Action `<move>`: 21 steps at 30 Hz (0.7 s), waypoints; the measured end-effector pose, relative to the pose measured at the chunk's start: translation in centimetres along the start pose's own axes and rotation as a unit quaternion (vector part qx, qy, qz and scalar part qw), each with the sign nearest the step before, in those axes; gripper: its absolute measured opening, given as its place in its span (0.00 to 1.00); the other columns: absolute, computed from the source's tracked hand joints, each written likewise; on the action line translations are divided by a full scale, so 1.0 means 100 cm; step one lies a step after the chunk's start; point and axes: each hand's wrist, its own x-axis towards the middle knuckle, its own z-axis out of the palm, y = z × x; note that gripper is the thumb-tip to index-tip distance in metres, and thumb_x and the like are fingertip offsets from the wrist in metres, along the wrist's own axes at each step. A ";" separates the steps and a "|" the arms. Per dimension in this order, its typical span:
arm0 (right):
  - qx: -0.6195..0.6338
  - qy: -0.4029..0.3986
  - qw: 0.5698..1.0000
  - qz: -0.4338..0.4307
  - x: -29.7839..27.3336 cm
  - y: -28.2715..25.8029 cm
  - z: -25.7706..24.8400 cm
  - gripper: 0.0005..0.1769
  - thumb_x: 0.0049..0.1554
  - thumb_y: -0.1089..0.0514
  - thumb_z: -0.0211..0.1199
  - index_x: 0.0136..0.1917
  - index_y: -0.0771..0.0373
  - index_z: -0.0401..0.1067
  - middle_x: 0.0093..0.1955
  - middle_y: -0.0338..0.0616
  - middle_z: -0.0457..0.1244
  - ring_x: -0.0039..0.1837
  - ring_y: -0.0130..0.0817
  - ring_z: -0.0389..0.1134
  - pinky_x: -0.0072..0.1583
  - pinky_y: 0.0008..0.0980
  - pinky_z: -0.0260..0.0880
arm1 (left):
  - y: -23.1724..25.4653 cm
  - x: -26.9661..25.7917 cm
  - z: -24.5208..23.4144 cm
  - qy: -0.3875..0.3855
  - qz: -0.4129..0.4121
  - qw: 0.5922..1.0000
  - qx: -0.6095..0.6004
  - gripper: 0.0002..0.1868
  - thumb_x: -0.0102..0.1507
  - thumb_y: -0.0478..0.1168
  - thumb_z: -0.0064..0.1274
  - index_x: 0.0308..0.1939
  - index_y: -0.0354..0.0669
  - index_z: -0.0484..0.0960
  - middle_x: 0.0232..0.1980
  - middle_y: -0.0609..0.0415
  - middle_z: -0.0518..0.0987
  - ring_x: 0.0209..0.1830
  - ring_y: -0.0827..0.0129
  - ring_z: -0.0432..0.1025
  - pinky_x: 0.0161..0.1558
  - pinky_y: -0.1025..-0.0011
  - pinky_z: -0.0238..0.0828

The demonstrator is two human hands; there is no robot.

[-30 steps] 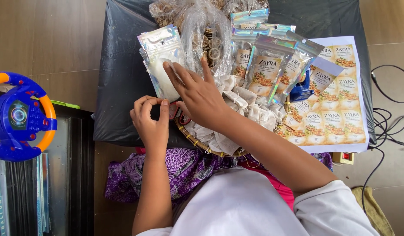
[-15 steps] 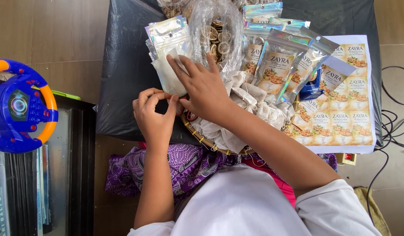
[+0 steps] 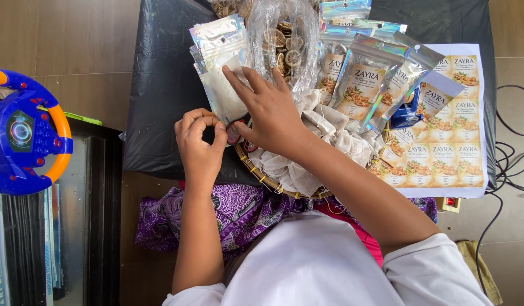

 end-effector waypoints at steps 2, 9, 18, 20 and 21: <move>0.005 0.012 1.000 0.000 0.000 0.002 0.001 0.55 0.49 0.52 0.76 0.83 0.58 0.52 0.74 0.55 0.56 0.66 0.60 0.69 0.74 0.73 0.47 | -0.006 -0.001 -0.002 -0.002 -0.003 1.000 -0.015 0.04 0.64 0.38 0.55 0.33 0.45 0.80 0.48 0.57 0.74 0.55 0.56 0.68 0.56 0.57 0.64; 0.022 0.033 0.999 0.007 -0.001 0.005 0.006 0.53 0.51 0.53 0.74 0.83 0.56 0.52 0.73 0.53 0.57 0.66 0.61 0.69 0.74 0.72 0.48 | -0.002 -0.012 -0.040 -0.138 -0.017 0.990 0.001 0.06 0.58 0.40 0.56 0.28 0.44 0.80 0.48 0.53 0.75 0.55 0.51 0.68 0.56 0.55 0.63; -0.008 0.026 0.999 0.020 -0.003 0.007 0.006 0.56 0.49 0.47 0.78 0.83 0.56 0.52 0.72 0.51 0.57 0.67 0.60 0.69 0.74 0.70 0.48 | 0.019 -0.018 -0.056 -0.311 -0.070 0.933 0.168 0.07 0.57 0.47 0.60 0.30 0.53 0.89 0.47 0.60 0.80 0.55 0.55 0.71 0.53 0.57 0.65; 0.076 0.051 0.996 0.021 -0.004 0.015 0.002 0.47 0.54 0.53 0.73 0.81 0.57 0.55 0.71 0.52 0.58 0.68 0.60 0.68 0.73 0.69 0.50 | 0.019 -0.013 -0.063 -0.283 -0.070 0.937 0.192 0.06 0.58 0.45 0.60 0.32 0.51 0.90 0.46 0.58 0.81 0.51 0.54 0.73 0.50 0.58 0.69; 0.161 0.073 0.984 0.020 -0.005 0.019 -0.001 0.39 0.58 0.59 0.68 0.80 0.58 0.59 0.70 0.52 0.59 0.69 0.60 0.67 0.72 0.68 0.53 | 0.019 -0.010 -0.067 -0.253 -0.074 0.940 0.217 0.06 0.59 0.44 0.60 0.34 0.50 0.91 0.46 0.56 0.81 0.48 0.53 0.74 0.48 0.59 0.73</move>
